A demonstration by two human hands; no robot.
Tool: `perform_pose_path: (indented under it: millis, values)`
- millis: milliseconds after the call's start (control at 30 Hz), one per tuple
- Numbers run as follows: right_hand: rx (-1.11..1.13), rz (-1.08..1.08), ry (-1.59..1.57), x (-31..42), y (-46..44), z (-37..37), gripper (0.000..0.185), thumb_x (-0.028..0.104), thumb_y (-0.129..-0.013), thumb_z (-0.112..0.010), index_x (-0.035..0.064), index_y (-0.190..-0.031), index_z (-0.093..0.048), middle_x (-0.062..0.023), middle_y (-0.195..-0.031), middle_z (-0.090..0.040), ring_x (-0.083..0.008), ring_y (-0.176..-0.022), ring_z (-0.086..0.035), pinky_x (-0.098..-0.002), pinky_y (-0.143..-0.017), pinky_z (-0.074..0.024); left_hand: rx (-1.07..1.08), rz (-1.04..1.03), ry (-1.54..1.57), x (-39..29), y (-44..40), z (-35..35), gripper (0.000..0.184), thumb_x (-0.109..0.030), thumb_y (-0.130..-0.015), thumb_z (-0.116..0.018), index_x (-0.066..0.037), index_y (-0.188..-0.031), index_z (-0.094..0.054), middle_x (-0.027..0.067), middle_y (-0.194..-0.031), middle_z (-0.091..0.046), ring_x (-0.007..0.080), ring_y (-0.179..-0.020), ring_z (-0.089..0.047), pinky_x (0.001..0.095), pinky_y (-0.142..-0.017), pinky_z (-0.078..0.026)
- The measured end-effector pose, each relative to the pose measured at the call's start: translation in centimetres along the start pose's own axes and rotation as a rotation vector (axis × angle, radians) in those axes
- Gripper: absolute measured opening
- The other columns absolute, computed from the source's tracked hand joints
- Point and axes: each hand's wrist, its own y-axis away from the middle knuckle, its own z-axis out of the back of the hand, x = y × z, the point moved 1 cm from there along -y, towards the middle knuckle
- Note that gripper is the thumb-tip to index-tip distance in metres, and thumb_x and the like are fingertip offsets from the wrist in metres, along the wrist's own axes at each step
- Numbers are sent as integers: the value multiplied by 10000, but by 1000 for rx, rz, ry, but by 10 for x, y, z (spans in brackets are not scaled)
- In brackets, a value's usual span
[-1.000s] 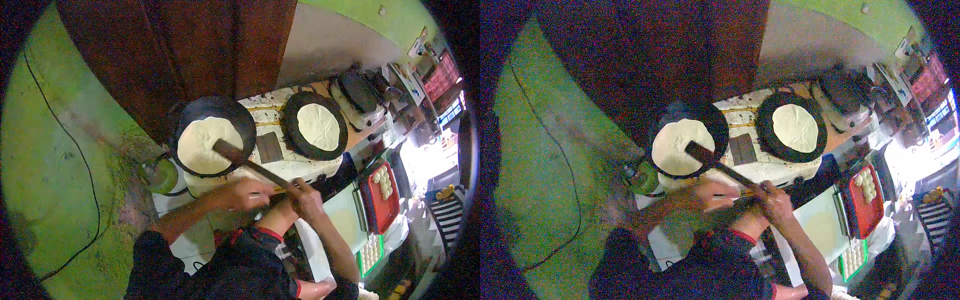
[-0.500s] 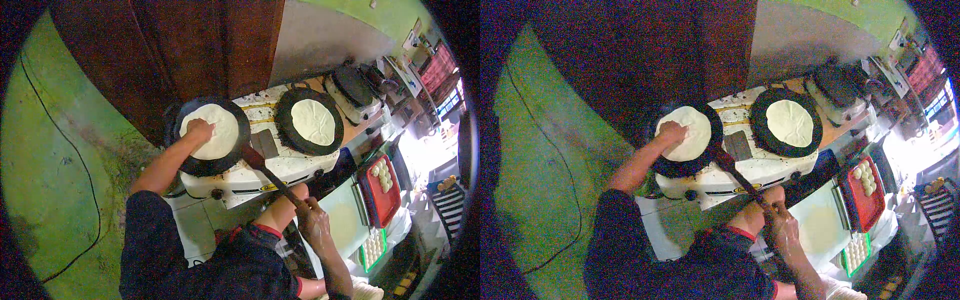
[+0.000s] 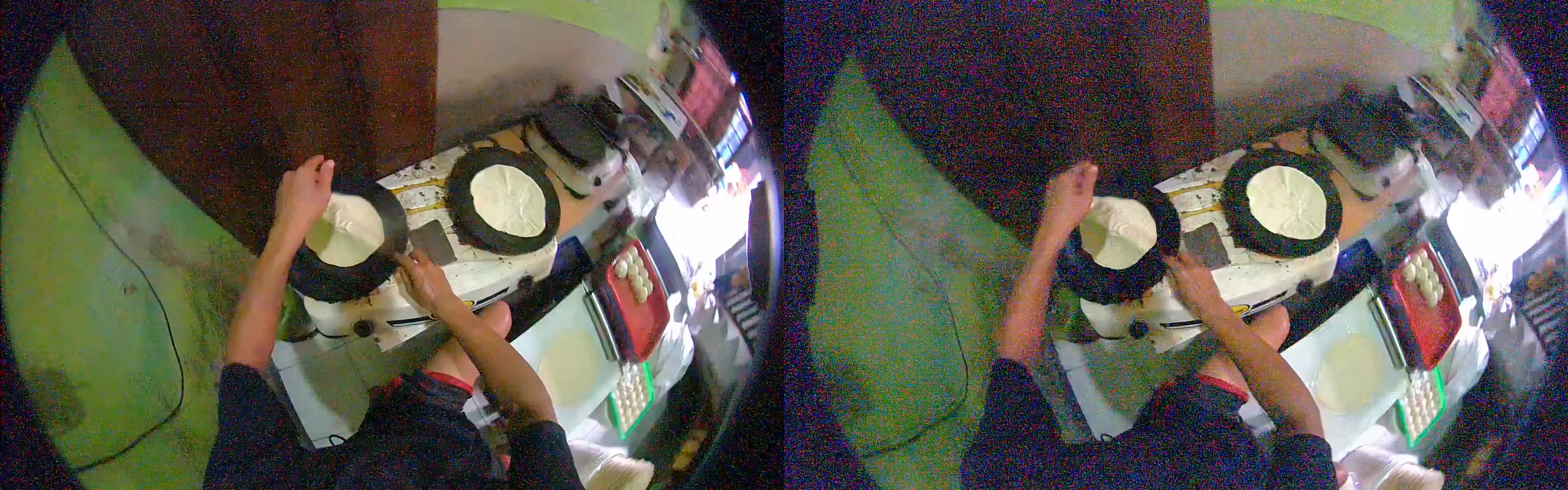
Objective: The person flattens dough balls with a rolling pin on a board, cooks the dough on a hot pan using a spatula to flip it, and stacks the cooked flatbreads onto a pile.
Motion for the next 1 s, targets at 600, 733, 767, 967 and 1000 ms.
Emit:
perform_pose_path:
  millis: [600, 733, 767, 967, 1000]
  values:
    - [-1118, -1612, 553, 254, 664, 162, 258, 60, -944, -563, 18, -1190, -630, -195, -1103, -657, -357, -1001, -655, -406, -858, -534, 1875, -186, 1062, -420, 543, -188, 370, -258, -992, -600, -39, -1290, -594, 74, -1129, -670, 145, -1002, -641, 283, -833, -514]
    - [-1258, -1810, 234, 287, 713, 139, 263, 118, -969, -574, 13, -1205, -625, -151, -1030, -696, -275, -886, -681, -396, -778, -545, 2138, 62, 875, -451, 683, -195, 409, -363, -1016, -542, -48, -1274, -572, 92, -1144, -672, 184, -962, -654, 338, -784, -542]
    - [-1314, -1853, 117, 279, 706, 136, 263, 131, -978, -574, 14, -1208, -625, -135, -1019, -704, -242, -829, -691, -383, -741, -551, 2181, 188, 793, -458, 691, -207, 415, -375, -1018, -533, -52, -1278, -565, 94, -1154, -670, 195, -963, -655, 357, -774, -548]
    - [-1440, -1763, -441, 283, 761, 114, 266, 156, -991, -581, 40, -1225, -627, -67, -955, -702, -100, -544, -607, -299, -555, -520, 1725, -559, 483, -483, 687, -165, 472, -396, -908, -648, 71, -835, -656, 192, -728, -671, 246, -665, -647, 374, -649, -523]
    - [-1388, -1789, -438, 275, 779, 101, 271, 159, -972, -609, 44, -1217, -630, -65, -945, -704, -110, -569, -618, -303, -574, -526, 1606, -728, 418, -488, 678, -148, 494, -404, -891, -650, 77, -780, -650, 209, -685, -654, 273, -646, -645, 392, -646, -518]
